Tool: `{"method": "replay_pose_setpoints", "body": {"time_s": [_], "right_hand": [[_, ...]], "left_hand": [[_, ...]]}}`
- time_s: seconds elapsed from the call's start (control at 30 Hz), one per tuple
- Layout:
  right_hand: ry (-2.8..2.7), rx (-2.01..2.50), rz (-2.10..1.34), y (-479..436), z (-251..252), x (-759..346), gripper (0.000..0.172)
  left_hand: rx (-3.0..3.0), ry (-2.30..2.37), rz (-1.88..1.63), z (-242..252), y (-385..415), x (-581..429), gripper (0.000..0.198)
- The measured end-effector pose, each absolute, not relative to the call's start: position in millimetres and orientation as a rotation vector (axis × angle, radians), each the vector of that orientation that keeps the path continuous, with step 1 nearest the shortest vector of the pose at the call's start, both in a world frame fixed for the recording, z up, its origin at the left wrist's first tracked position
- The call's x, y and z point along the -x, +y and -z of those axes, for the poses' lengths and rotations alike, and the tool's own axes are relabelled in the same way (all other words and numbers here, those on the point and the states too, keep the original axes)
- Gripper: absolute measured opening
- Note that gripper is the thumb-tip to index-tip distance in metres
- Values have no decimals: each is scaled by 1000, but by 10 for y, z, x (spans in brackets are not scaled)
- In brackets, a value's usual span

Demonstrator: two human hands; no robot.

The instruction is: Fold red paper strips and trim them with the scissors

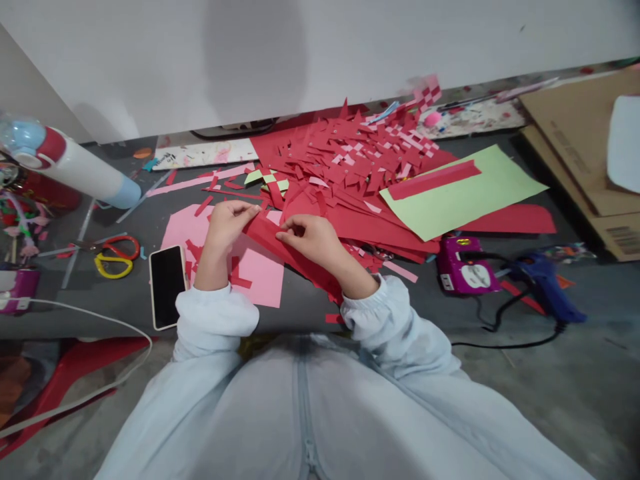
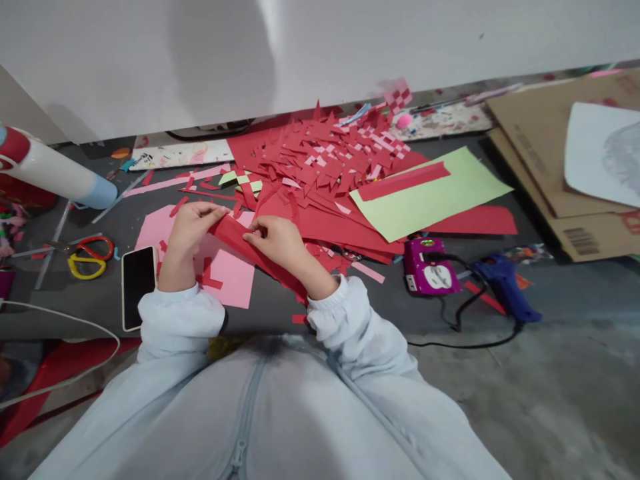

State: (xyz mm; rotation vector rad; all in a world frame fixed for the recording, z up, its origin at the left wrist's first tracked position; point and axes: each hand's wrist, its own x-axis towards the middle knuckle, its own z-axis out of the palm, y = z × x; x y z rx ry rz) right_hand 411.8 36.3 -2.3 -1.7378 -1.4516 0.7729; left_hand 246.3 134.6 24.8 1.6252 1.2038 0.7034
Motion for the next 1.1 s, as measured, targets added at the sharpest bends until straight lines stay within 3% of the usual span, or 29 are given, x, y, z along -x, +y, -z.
{"method": "replay_pose_setpoints", "body": {"time_s": [0.4,0.67,1.1], "right_hand": [[-1465,1673,-944,384,32,-4320,10],[-1465,1671,-991,368,-12,-4446,14],[-1457,1533,-1006,339,-23,-4526,18]], "left_hand": [[-1715,1116,-275,-285,1501,-2217,29],[-1761,1011,-254,-282,1515,-2171,18],[-1738,940,-452,-329,1498,-2161,16]]}}
